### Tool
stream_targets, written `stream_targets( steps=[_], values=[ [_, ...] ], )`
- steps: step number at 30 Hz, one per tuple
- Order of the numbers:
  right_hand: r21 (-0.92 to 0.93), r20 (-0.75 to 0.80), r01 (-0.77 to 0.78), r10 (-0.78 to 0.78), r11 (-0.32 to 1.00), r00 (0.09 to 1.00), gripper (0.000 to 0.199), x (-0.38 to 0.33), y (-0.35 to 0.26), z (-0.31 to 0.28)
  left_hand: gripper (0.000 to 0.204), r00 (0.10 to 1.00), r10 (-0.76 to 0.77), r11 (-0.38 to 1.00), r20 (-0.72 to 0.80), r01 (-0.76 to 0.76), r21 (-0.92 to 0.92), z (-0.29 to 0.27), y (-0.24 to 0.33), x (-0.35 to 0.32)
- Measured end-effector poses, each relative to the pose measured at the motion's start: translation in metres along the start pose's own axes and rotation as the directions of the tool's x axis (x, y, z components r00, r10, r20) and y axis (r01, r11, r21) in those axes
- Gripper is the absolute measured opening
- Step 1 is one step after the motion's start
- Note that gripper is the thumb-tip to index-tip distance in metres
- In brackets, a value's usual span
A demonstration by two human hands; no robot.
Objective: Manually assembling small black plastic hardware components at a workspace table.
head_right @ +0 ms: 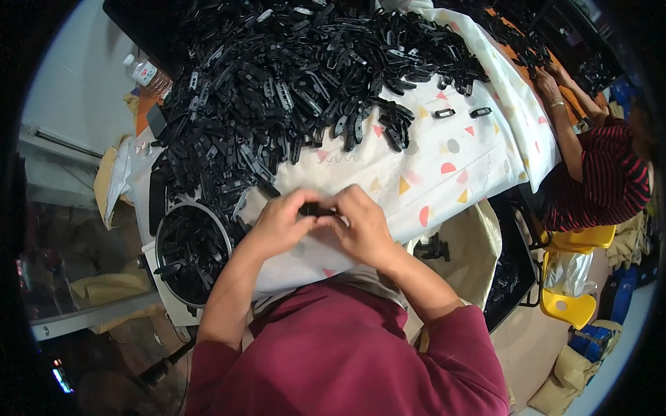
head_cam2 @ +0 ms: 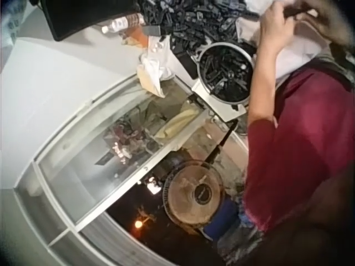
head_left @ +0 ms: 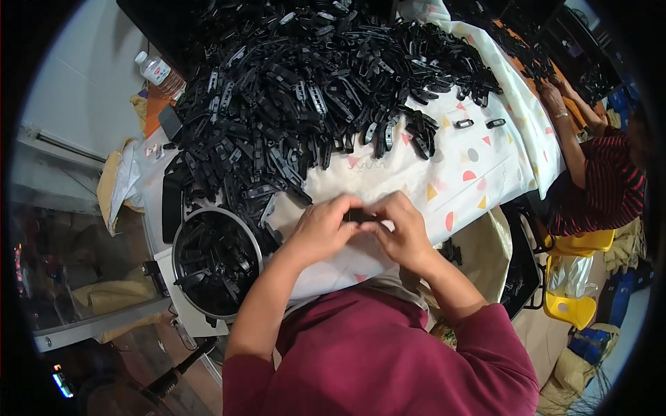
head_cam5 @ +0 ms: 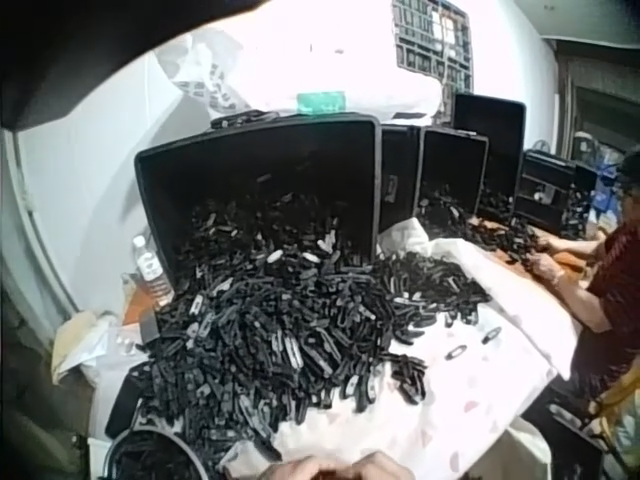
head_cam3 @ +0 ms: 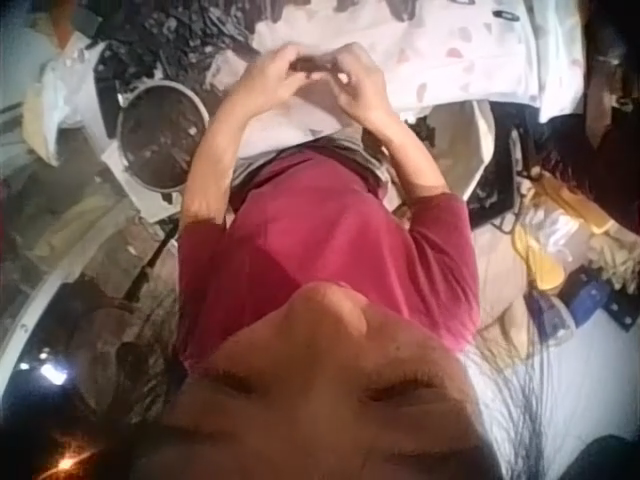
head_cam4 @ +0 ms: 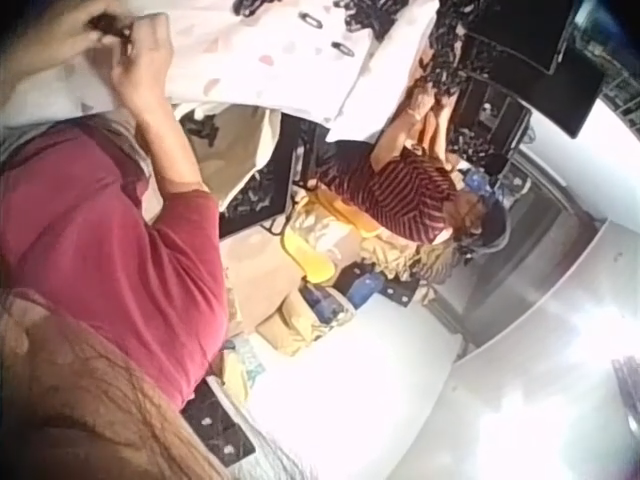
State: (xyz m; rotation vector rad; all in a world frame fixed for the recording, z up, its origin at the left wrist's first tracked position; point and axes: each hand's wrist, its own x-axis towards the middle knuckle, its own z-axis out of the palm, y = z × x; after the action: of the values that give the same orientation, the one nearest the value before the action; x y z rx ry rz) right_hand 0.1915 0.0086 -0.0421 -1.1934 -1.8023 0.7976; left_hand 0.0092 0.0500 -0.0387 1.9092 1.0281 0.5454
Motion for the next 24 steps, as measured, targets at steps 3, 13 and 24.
stream_targets(
  steps=[3,13,24],
  values=[
    [-0.172,-0.167,-0.147,0.118,0.974,0.979,0.061,0.023,0.024,-0.011,0.031,0.909,0.027,0.917,-0.416,0.144,0.373,0.004,-0.024,0.039],
    [-0.598,-0.395,-0.489,0.297,0.635,0.869,0.024,0.059,0.091,-0.048,0.015,0.809,-0.107,0.704,-0.578,0.472,0.530,0.008,-0.042,0.058],
    [0.475,-0.169,-0.423,0.551,0.772,0.817,0.032,0.021,0.036,-0.025,0.015,0.977,-0.119,0.821,-0.176,0.196,0.536,-0.020,-0.016,0.020]
  ],
)
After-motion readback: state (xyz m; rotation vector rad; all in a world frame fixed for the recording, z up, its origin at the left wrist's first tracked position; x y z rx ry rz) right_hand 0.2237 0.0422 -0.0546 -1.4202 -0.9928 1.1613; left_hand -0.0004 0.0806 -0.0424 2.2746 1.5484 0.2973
